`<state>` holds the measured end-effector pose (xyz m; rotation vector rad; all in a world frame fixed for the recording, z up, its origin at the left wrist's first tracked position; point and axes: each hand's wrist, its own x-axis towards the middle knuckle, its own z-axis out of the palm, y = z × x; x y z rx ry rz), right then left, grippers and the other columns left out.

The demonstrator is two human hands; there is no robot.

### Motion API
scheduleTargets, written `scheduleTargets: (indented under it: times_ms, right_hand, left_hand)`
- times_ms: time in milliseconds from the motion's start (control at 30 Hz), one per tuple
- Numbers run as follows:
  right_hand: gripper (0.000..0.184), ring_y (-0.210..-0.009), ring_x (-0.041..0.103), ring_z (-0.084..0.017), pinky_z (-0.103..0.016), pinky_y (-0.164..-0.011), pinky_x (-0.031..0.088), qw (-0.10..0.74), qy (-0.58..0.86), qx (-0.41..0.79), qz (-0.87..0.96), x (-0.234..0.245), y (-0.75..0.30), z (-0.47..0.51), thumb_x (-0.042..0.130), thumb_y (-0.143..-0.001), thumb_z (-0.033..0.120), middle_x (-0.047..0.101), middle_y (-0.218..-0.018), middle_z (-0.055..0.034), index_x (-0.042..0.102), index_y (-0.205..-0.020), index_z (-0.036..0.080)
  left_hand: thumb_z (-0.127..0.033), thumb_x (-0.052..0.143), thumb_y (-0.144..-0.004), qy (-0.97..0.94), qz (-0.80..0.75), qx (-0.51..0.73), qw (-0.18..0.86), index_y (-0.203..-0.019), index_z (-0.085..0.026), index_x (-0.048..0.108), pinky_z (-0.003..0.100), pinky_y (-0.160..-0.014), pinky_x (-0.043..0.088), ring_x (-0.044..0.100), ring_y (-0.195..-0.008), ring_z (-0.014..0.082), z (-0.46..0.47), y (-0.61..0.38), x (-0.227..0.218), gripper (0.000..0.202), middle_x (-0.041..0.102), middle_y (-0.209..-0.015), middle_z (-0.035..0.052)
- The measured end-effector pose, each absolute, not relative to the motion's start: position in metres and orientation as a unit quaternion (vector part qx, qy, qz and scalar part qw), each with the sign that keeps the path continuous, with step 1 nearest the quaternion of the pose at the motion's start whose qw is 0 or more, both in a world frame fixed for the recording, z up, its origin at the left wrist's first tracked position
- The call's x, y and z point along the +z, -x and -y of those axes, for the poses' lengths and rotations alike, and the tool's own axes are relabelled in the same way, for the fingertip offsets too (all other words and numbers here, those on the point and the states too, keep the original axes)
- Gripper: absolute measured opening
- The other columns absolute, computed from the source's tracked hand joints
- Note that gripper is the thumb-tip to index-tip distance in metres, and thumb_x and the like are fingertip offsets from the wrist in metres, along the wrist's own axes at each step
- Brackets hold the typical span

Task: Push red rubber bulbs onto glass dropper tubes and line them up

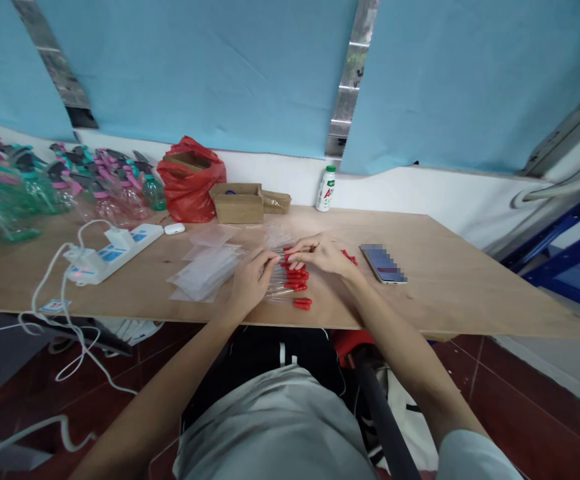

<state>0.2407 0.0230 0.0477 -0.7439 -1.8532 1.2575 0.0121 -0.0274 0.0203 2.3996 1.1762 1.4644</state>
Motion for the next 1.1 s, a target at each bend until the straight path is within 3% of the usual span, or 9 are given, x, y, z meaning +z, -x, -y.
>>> scheduleTargets:
  times_ms: [700,1100]
  right_hand:
    - [0.044,-0.072,0.08,-0.019,-0.031,-0.073,0.069,0.362,0.285,0.536,0.707,0.048,-0.23,-0.019,0.092,-0.076,0.049,0.082,-0.08,-0.0094,0.08,-0.097,0.012]
    - [0.036,-0.08,0.079,-0.02,-0.031,-0.077,0.066,0.39,0.281,0.468,0.741,0.053,-0.233,-0.021,0.089,-0.082,0.041,0.082,-0.088,-0.0077,0.082,-0.105,0.014]
  left_hand:
    - [-0.029,0.048,-0.109,-0.791,-0.383,0.473,0.06,-0.098,-0.021,0.068,0.032,-0.082,0.048,0.064,-0.086,0.0182,0.03,-0.013,0.022,0.024,0.07,-0.094,0.0034]
    - [-0.031,0.055,-0.108,-0.755,-0.397,0.521,0.025,-0.1,-0.022,0.071,0.033,-0.084,0.049,0.065,-0.089,0.0192,0.024,-0.017,0.014,0.02,0.068,-0.093,0.0026]
